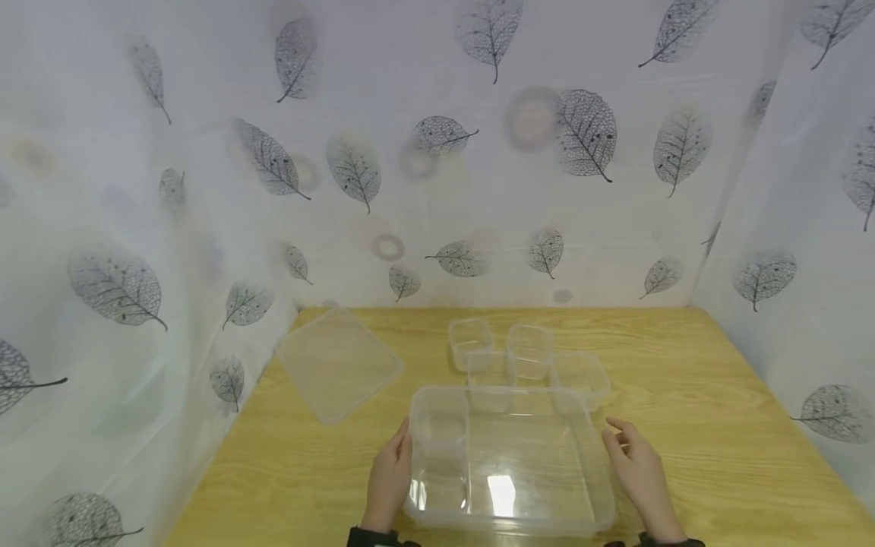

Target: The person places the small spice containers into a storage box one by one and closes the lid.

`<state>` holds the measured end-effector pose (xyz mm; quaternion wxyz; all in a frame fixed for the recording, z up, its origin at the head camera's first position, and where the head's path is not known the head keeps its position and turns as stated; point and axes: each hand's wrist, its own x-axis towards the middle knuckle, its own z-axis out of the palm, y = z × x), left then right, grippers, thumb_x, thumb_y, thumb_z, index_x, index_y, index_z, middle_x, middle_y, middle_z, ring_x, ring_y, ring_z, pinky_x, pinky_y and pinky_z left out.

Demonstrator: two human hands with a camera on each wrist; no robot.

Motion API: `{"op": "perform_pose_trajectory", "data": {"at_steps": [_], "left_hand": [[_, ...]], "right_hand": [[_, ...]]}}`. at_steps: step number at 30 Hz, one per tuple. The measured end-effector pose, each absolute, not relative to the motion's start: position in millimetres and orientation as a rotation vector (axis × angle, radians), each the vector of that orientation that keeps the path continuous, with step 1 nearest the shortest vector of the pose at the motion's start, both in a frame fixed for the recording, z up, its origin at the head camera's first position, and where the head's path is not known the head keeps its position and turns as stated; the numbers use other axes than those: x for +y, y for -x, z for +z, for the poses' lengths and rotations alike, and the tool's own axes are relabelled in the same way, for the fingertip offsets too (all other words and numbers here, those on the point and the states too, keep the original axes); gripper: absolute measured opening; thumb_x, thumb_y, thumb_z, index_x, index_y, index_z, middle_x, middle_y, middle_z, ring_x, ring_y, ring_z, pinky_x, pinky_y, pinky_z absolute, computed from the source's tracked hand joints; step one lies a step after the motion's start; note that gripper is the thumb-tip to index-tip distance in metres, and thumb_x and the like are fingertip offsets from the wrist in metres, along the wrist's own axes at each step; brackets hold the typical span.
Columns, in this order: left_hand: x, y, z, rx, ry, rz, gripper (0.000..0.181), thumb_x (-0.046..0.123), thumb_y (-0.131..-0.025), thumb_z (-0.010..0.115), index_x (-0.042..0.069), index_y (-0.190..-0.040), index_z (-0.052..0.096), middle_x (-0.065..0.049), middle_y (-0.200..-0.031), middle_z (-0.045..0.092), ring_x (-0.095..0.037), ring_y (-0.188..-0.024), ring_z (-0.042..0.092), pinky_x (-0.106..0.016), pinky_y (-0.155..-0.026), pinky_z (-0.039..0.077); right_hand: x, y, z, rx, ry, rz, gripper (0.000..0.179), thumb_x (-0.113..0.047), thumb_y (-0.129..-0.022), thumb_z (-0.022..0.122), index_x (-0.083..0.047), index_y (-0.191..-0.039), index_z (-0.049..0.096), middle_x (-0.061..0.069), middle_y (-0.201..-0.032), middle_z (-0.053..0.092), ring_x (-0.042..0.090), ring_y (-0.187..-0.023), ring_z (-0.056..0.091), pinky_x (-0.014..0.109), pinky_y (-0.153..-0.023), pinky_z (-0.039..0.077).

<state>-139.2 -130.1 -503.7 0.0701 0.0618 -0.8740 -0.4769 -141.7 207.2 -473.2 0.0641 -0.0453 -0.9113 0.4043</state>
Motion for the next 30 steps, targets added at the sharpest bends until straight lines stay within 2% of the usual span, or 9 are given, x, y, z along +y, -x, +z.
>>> {"op": "perform_pose_trajectory", "data": {"at_steps": [6,9,12,18,20,23,25,28,30], "left_hand": [[-130.8,140.4,-504.4,-2.631,-0.186,-1.418,0.039,0.023,-0.095,0.04,0.003,-0.128,0.045,-0.016,-0.126,0.046,-0.034,-0.109,0.048,-0.048,-0.089,0.038],[-131.4,141.3,-505.1,-2.64,-0.204,-1.411,0.041,0.026,-0.095,0.04,0.004,-0.128,0.045,-0.016,-0.125,0.048,-0.03,-0.091,0.056,-0.044,-0.079,0.045],[-131.8,141.7,-505.4,-2.649,-0.215,-1.423,0.042,0.029,-0.095,0.039,0.004,-0.129,0.045,-0.015,-0.126,0.047,-0.023,-0.075,0.052,-0.039,-0.07,0.045],[-131.0,141.4,-505.5,-2.65,-0.208,-1.409,0.043,0.03,-0.095,0.038,0.005,-0.129,0.045,-0.015,-0.125,0.048,-0.026,-0.097,0.054,-0.042,-0.081,0.044],[-131.5,141.1,-504.3,-2.649,-0.211,-1.425,0.042,0.029,-0.095,0.038,0.005,-0.129,0.045,-0.019,-0.109,0.058,-0.023,-0.078,0.059,-0.038,-0.068,0.048],[-131.3,140.7,-501.9,-2.648,-0.206,-1.47,0.043,0.029,-0.095,0.038,0.005,-0.13,0.043,-0.015,-0.077,0.056,-0.012,-0.046,0.042,-0.028,-0.046,0.041],[-131.3,140.7,-501.2,-2.649,-0.201,-1.479,0.042,0.028,-0.095,0.038,0.004,-0.13,0.043,-0.014,-0.077,0.056,-0.01,-0.044,0.033,-0.026,-0.043,0.036],[-131.5,140.2,-500.5,-2.647,-0.197,-1.433,0.041,0.026,-0.095,0.039,0.003,-0.128,0.046,-0.017,-0.109,0.058,-0.016,-0.058,0.049,-0.03,-0.056,0.043],[-131.9,140.1,-500.4,-2.647,-0.198,-1.415,0.04,0.025,-0.095,0.04,0.003,-0.128,0.046,-0.016,-0.119,0.053,-0.018,-0.064,0.051,-0.032,-0.059,0.043]], "right_hand": [[214.9,155.1,-458.4,-2.718,0.109,1.122,0.038,-0.019,-0.091,0.046,0.012,-0.114,0.049,0.02,-0.088,0.055,0.03,-0.077,0.053,0.034,-0.057,0.044],[216.7,163.8,-453.7,-2.708,0.086,1.087,0.039,-0.019,-0.09,0.049,0.012,-0.114,0.049,0.024,-0.093,0.054,0.033,-0.081,0.052,0.041,-0.062,0.045],[216.6,173.7,-451.3,-2.711,0.06,1.071,0.042,-0.02,-0.089,0.051,0.013,-0.115,0.048,0.029,-0.099,0.052,0.038,-0.087,0.05,0.047,-0.067,0.044],[213.8,198.4,-457.6,-2.72,0.022,1.049,0.053,-0.025,-0.087,0.056,0.017,-0.117,0.044,0.035,-0.108,0.045,0.044,-0.098,0.042,0.054,-0.077,0.038],[212.8,205.8,-460.3,-2.738,0.026,1.042,0.057,-0.026,-0.086,0.056,0.018,-0.119,0.041,0.037,-0.112,0.04,0.047,-0.103,0.037,0.057,-0.082,0.034],[213.4,214.3,-464.0,-2.773,0.025,1.017,0.062,-0.027,-0.085,0.057,0.019,-0.121,0.037,0.039,-0.117,0.034,0.051,-0.107,0.03,0.06,-0.087,0.029],[214.6,219.6,-467.0,-2.796,0.009,1.002,0.064,-0.028,-0.085,0.057,0.02,-0.122,0.035,0.039,-0.118,0.033,0.052,-0.109,0.028,0.06,-0.089,0.027],[214.8,227.1,-471.3,-2.846,-0.028,0.963,0.068,-0.03,-0.084,0.057,0.021,-0.122,0.033,0.04,-0.118,0.033,0.052,-0.11,0.029,0.059,-0.09,0.027],[213.9,230.8,-473.6,-2.883,-0.044,0.939,0.07,-0.032,-0.084,0.057,0.022,-0.122,0.032,0.041,-0.118,0.033,0.053,-0.11,0.029,0.059,-0.089,0.028]]}}
